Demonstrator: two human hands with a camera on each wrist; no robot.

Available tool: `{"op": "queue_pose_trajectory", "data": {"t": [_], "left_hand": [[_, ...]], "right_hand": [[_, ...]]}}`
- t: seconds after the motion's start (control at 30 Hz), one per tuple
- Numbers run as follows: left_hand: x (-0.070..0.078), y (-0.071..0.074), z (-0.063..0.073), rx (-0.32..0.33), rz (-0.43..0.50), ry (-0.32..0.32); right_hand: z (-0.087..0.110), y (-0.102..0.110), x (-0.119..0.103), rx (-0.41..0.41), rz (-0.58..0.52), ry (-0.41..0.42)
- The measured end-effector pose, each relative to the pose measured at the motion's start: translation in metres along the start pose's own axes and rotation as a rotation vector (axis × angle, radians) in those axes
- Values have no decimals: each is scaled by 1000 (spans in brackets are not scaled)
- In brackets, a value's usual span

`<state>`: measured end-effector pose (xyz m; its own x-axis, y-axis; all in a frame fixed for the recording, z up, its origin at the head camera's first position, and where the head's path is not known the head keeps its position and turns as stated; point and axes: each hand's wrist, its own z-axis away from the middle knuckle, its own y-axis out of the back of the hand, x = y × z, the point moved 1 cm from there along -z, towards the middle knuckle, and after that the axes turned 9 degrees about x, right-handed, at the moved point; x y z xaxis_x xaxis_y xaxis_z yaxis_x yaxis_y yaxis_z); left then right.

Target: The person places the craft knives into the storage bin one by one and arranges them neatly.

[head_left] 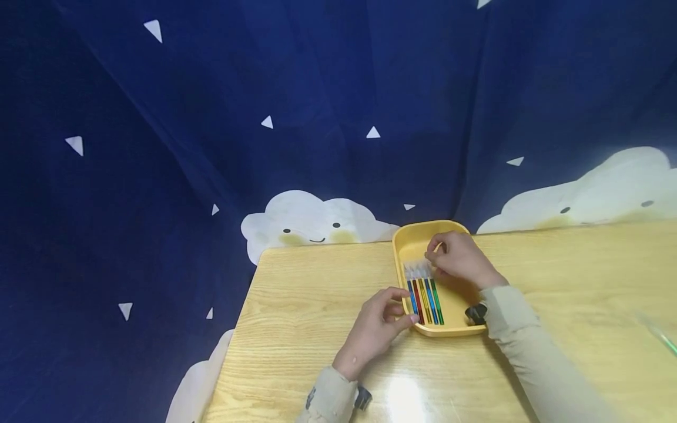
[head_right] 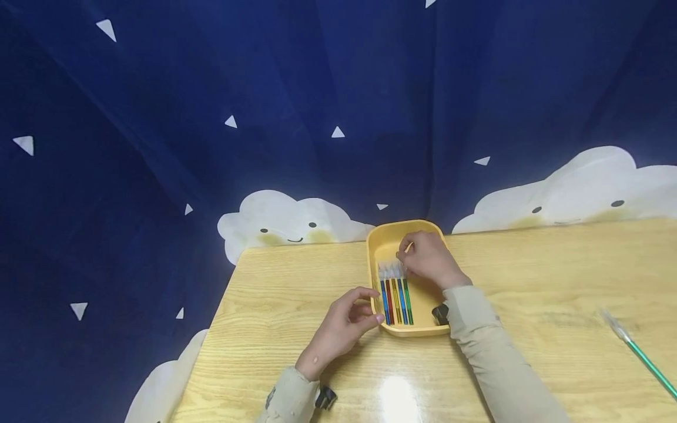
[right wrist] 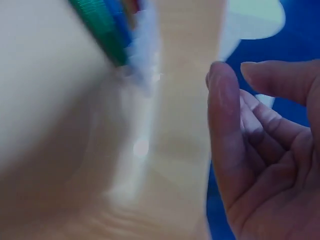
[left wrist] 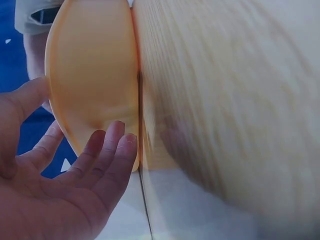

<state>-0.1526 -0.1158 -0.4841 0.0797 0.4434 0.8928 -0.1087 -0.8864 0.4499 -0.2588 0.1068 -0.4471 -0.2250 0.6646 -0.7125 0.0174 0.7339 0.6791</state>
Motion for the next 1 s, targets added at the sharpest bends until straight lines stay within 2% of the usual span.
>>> {"op": "queue_pose_trajectory", "data": {"t": [0.3, 0.47, 0.73, 0.87, 1.0], "left_hand": [[2, 0, 2, 6, -58, 25], [3, 0, 4, 14, -93, 24], [3, 1, 6, 26, -100, 13], [3, 1, 6, 23, -101, 13], [3, 1, 4, 23, -106, 13]], "right_hand": [[21, 38, -33, 199, -127, 76], [41, 58, -41, 311, -133, 141], [65, 86, -34, 422, -95, 157], [72, 98, -25, 456, -74, 155], [77, 110, -10, 488, -5, 148]]}}
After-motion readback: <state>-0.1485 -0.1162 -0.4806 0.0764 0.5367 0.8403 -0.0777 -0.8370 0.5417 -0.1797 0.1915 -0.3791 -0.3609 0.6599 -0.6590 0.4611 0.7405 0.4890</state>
